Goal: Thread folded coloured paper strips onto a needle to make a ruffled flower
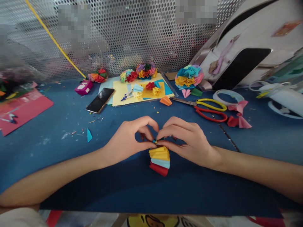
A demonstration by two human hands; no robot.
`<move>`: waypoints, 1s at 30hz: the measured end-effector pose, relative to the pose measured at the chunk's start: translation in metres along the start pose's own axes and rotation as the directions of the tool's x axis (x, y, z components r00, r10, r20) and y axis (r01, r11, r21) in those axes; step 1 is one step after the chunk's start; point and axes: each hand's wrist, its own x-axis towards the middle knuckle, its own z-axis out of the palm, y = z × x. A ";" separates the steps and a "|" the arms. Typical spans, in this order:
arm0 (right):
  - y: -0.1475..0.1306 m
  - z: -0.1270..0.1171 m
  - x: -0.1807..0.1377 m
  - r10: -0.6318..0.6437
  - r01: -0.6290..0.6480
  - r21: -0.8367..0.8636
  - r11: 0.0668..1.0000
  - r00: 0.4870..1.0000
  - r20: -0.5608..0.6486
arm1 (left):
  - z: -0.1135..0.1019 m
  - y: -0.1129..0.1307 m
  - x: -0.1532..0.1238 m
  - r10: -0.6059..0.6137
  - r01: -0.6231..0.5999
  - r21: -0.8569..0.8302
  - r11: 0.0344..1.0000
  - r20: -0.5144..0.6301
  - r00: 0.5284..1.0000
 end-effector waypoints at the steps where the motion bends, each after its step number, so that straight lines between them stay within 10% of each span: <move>1: 0.000 0.000 0.000 0.007 -0.007 0.011 1.000 1.000 -0.002 | 0.000 0.000 0.000 0.003 -0.003 -0.002 1.000 0.000 1.000; 30: 0.002 0.000 0.002 -0.060 0.059 -0.017 0.998 0.998 -0.016 | 0.000 -0.002 0.001 -0.006 0.005 -0.074 0.997 -0.011 1.000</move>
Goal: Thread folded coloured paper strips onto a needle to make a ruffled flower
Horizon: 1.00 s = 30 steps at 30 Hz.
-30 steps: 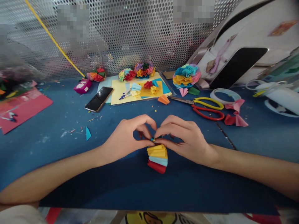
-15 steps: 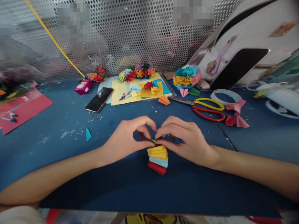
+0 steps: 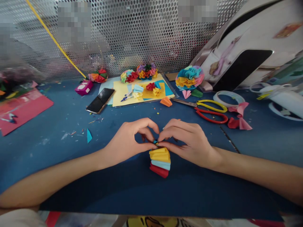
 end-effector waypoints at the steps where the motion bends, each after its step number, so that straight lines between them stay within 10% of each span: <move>1: 0.000 0.000 0.000 -0.004 0.004 -0.008 1.000 1.000 -0.002 | 0.000 -0.001 0.001 -0.006 0.006 -0.037 0.999 0.017 1.000; 15: -0.002 -0.001 0.000 0.010 -0.011 0.068 0.998 1.000 0.008 | -0.006 -0.010 0.009 -0.057 0.080 -0.235 0.969 0.103 0.993; 30: -0.003 -0.002 0.000 0.013 -0.012 0.078 0.997 1.000 -0.010 | 0.002 -0.001 -0.001 0.178 -0.174 0.099 0.980 -0.038 0.983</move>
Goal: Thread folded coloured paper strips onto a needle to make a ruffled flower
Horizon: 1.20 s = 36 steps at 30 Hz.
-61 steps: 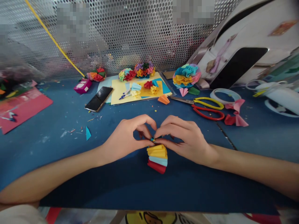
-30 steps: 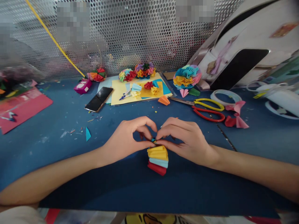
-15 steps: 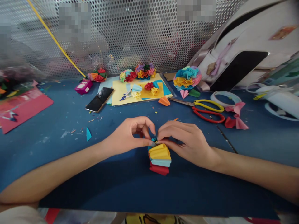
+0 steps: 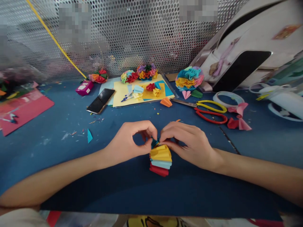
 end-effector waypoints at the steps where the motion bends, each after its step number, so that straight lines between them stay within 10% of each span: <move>1: 0.000 0.000 0.000 0.001 -0.001 0.004 1.000 1.000 -0.001 | 0.000 0.000 0.000 0.008 -0.008 0.015 1.000 0.002 1.000; 36: 0.003 -0.005 0.002 -0.010 0.010 -0.016 1.000 1.000 -0.019 | -0.008 -0.006 0.004 -0.067 0.081 -0.137 0.987 0.108 0.992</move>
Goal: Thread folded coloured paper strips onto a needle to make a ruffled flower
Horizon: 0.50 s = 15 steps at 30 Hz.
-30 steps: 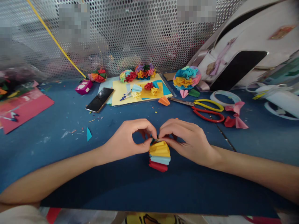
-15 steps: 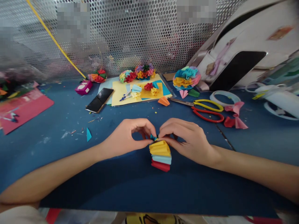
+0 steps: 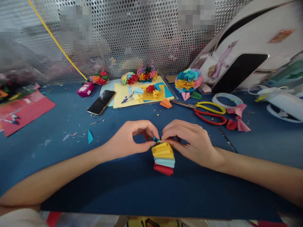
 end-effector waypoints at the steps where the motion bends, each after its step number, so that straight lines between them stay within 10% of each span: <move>1: 0.000 0.000 0.000 -0.003 0.003 0.005 1.000 1.000 -0.002 | 0.000 0.000 0.000 0.005 -0.005 0.000 1.000 0.005 1.000; 15: -0.001 -0.001 0.001 -0.014 0.014 -0.042 0.999 1.000 0.012 | 0.004 0.002 -0.002 0.024 -0.021 0.047 0.999 -0.078 0.997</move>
